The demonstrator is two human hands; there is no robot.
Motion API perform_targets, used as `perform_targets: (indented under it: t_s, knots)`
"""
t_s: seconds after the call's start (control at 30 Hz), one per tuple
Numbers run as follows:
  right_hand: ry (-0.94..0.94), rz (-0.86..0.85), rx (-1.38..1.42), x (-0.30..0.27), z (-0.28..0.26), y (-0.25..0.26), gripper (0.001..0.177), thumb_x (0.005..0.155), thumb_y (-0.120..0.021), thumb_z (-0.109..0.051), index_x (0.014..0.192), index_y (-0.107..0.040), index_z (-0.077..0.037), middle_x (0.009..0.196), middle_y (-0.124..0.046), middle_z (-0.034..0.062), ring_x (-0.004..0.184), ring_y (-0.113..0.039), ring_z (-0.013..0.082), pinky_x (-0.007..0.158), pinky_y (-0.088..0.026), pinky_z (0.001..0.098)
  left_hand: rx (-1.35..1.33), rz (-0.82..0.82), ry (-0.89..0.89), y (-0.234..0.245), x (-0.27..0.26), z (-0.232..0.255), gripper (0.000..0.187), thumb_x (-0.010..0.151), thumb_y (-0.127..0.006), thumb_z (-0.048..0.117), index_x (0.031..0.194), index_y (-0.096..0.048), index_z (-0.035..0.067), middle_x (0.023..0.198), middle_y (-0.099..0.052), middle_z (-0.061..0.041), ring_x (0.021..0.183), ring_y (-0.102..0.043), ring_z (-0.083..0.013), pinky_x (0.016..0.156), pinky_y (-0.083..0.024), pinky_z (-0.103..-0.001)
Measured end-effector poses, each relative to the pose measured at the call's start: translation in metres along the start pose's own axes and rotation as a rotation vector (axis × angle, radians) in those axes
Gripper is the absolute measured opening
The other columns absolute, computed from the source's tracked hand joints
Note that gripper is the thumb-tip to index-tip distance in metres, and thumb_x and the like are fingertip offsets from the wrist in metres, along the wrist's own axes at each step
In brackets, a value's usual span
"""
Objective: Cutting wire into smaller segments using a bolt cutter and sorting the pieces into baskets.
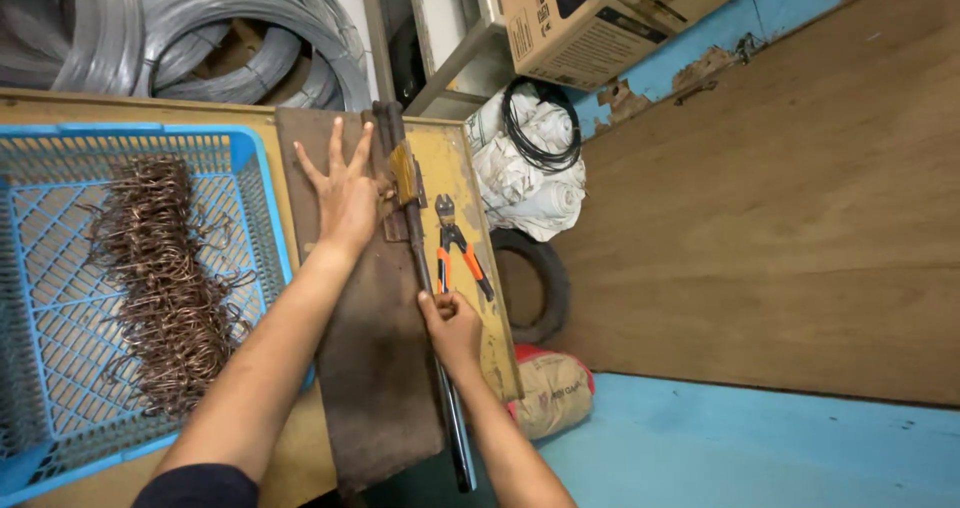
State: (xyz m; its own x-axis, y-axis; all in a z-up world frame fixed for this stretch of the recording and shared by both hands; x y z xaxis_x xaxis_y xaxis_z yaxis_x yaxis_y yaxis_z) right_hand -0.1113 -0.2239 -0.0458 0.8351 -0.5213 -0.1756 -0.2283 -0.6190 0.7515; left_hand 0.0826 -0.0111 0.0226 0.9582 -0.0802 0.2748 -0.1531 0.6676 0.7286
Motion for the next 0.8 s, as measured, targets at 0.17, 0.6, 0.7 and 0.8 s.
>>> perform_targets:
  t_s: [0.17, 0.6, 0.7, 0.8]
  knots:
    - [0.175, 0.000, -0.299, -0.003, -0.038, 0.021, 0.032, 0.075, -0.084, -0.046, 0.076, -0.069, -0.017, 0.098, -0.070, 0.0010, 0.094, -0.072, 0.0332, 0.078, -0.060, 0.0523, -0.090, -0.041, 0.087, 0.019, -0.001, 0.011, 0.025, 0.096, -0.067, 0.027, 0.115, -0.075, 0.013, 0.168, -0.039, 0.001, 0.162, -0.007, -0.0288, 0.118, 0.016, -0.072]
    - [0.415, -0.083, -0.156, -0.037, -0.135, 0.067, 0.024, 0.075, -0.086, -0.021, 0.068, -0.072, -0.002, 0.145, -0.054, 0.0249, 0.149, -0.026, 0.0512, 0.122, -0.019, 0.0598, -0.004, 0.033, -0.106, -0.038, -0.002, -0.030, 0.017, 0.076, -0.079, 0.040, 0.093, -0.081, 0.034, 0.170, -0.041, 0.000, 0.162, -0.009, -0.0425, 0.115, -0.001, -0.081]
    - [0.485, -0.023, -0.135, -0.020, -0.128, 0.074, 0.024, 0.068, -0.090, -0.028, 0.065, -0.076, -0.009, 0.145, -0.057, 0.0180, 0.148, -0.029, 0.0495, 0.121, -0.025, 0.0541, -0.065, -0.046, -0.053, -0.035, -0.006, -0.025, 0.012, 0.078, -0.083, 0.033, 0.089, -0.083, 0.029, 0.171, -0.038, -0.002, 0.161, -0.007, -0.0415, 0.118, 0.002, -0.076]
    - [0.484, -0.033, -0.133, -0.025, -0.152, 0.092, 0.023, 0.066, -0.089, -0.026, 0.066, -0.075, -0.007, 0.145, -0.057, 0.0206, 0.147, -0.031, 0.0522, 0.121, -0.025, 0.0567, -0.135, -0.102, -0.008, -0.012, -0.014, -0.013, 0.007, 0.086, -0.078, 0.029, 0.083, -0.082, 0.025, 0.169, -0.039, -0.005, 0.161, -0.007, -0.0373, 0.121, 0.007, -0.069]
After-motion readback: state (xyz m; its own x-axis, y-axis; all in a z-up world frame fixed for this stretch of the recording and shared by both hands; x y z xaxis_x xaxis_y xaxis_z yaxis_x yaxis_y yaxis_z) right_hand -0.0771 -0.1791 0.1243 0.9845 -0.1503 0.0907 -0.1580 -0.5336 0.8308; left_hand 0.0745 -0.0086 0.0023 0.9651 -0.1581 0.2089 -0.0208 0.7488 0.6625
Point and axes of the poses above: each hand's wrist, its own x-axis towards the middle knuckle, its own y-axis out of the back of the hand, z = x × y, the point moved 9 cm from there along x, towards the middle knuckle
